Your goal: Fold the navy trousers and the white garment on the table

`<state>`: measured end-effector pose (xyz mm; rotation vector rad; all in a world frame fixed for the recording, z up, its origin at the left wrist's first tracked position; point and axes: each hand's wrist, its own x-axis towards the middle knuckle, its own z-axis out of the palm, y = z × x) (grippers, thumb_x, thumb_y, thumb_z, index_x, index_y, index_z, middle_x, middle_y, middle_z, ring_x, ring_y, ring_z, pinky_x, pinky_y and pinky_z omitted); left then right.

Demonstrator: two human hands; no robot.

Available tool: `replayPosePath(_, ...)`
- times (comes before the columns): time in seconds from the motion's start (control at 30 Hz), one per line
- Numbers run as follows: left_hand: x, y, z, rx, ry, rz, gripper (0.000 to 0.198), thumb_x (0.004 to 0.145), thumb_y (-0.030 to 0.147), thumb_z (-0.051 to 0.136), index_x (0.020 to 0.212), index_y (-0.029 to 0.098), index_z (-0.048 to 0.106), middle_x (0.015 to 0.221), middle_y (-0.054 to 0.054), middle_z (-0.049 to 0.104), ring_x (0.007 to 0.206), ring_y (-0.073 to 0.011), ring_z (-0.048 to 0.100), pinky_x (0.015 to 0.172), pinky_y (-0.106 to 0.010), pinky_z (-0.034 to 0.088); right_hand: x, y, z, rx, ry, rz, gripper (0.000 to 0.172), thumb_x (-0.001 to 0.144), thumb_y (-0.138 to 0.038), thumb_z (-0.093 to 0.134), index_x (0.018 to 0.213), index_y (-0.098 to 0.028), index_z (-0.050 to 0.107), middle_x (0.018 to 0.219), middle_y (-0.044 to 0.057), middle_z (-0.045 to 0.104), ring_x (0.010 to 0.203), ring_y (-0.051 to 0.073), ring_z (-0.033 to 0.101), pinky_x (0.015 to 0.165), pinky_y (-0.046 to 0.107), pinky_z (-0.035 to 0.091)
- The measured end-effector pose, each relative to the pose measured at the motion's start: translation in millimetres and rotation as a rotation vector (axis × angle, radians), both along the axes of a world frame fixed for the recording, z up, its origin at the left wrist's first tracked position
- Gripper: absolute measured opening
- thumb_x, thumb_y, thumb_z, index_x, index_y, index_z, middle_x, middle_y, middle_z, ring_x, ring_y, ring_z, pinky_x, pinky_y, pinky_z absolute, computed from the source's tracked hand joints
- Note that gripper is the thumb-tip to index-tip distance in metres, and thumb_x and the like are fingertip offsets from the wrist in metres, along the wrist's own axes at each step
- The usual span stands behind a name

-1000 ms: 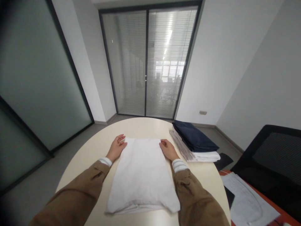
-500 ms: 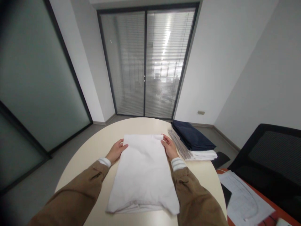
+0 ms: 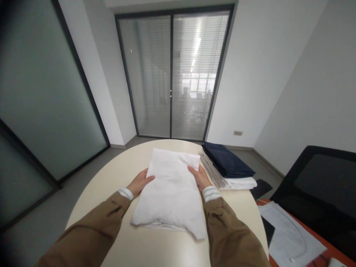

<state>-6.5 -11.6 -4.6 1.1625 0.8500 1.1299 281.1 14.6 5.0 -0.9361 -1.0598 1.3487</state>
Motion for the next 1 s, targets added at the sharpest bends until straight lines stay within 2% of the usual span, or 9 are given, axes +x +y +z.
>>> replayPosePath(0.07,1,3,-2.5,0.052,0.007,0.052,0.069,0.066,0.046,0.083,0.121,0.013,0.057,0.116,-0.015,0.071,0.104,-0.0308,0.068,0.092,-0.045,0.053,4,-1,0.7,-0.025,0.011,0.07,0.06,0.072,-0.033,0.077,0.125,-0.025,0.051,0.122,0.011,0.069,0.102,0.031,0.07,0.089,0.047,0.058)
replayPosePath(0.13,0,6,-3.5,0.096,-0.005,0.116,0.064,0.067,0.044,0.082,0.118,0.013,0.058,0.118,-0.015,0.07,0.106,-0.0302,0.067,0.095,-0.043,0.052,7,-4,0.5,-0.04,-0.028,0.199,0.068,0.068,-0.028,0.079,0.129,-0.025,0.049,0.124,0.011,0.068,0.103,0.031,0.07,0.089,0.048,0.057)
replayPosePath(0.23,-2,8,-3.2,0.074,-0.037,0.159,0.059,0.067,0.038,0.082,0.115,0.013,0.059,0.117,-0.014,0.071,0.106,-0.0303,0.067,0.094,-0.042,0.052,9,-6,-2.0,-0.041,-0.07,0.331,0.075,0.065,-0.025,0.081,0.131,-0.024,0.047,0.125,0.011,0.068,0.104,0.03,0.07,0.092,0.048,0.055)
replayPosePath(0.33,-3,5,-2.1,-0.045,-0.103,0.086,0.057,0.065,0.025,0.078,0.118,0.014,0.06,0.113,-0.013,0.073,0.103,-0.031,0.069,0.09,-0.042,0.054,11,-4,-4.8,-0.027,-0.051,0.294,0.074,0.067,-0.026,0.081,0.132,-0.026,0.046,0.126,0.01,0.067,0.104,0.029,0.069,0.092,0.047,0.055)
replayPosePath(0.43,-2,1,-0.7,-0.106,-0.17,0.009,0.064,0.062,0.015,0.074,0.124,0.014,0.059,0.113,-0.013,0.073,0.102,-0.0317,0.069,0.088,-0.041,0.055,13,-2,-5.1,-0.045,-0.047,0.228,0.073,0.066,-0.024,0.08,0.13,-0.027,0.045,0.124,0.009,0.068,0.1,0.028,0.07,0.088,0.046,0.056)
replayPosePath(0.6,-4,2,-0.5,-0.078,-0.172,0.029,0.065,0.063,0.02,0.08,0.124,0.013,0.06,0.112,-0.014,0.073,0.099,-0.0311,0.07,0.089,-0.041,0.054,22,-6,-3.3,-0.066,-0.055,0.373,0.091,0.055,-0.01,0.083,0.135,-0.028,0.042,0.127,0.009,0.067,0.106,0.029,0.069,0.09,0.045,0.055)
replayPosePath(0.67,-6,4,-2.1,-0.067,-0.145,0.009,0.063,0.063,0.024,0.083,0.121,0.012,0.062,0.11,-0.015,0.073,0.096,-0.031,0.071,0.089,-0.042,0.054,25,-5,-5.4,-0.06,-0.092,0.411,0.085,0.055,-0.013,0.084,0.132,-0.024,0.049,0.123,0.011,0.069,0.106,0.03,0.068,0.092,0.046,0.054)
replayPosePath(0.83,-14,11,-8.7,0.011,-0.074,-0.012,0.058,0.064,0.031,0.085,0.115,0.011,0.066,0.107,-0.015,0.074,0.093,-0.0299,0.071,0.089,-0.043,0.053,30,6,-17.5,-0.03,-0.177,0.398,0.05,0.062,-0.03,0.083,0.108,-0.016,0.068,0.11,0.012,0.074,0.101,0.031,0.07,0.098,0.049,0.049)
replayPosePath(1.0,-17,15,-12.2,0.054,0.037,0.053,0.048,0.064,0.035,0.084,0.104,0.011,0.068,0.099,-0.012,0.076,0.088,-0.0274,0.07,0.085,-0.041,0.053,32,15,-28.2,0.038,-0.242,0.245,0.048,0.059,-0.034,0.085,0.103,-0.019,0.072,0.11,0.01,0.074,0.107,0.03,0.067,0.103,0.047,0.045)
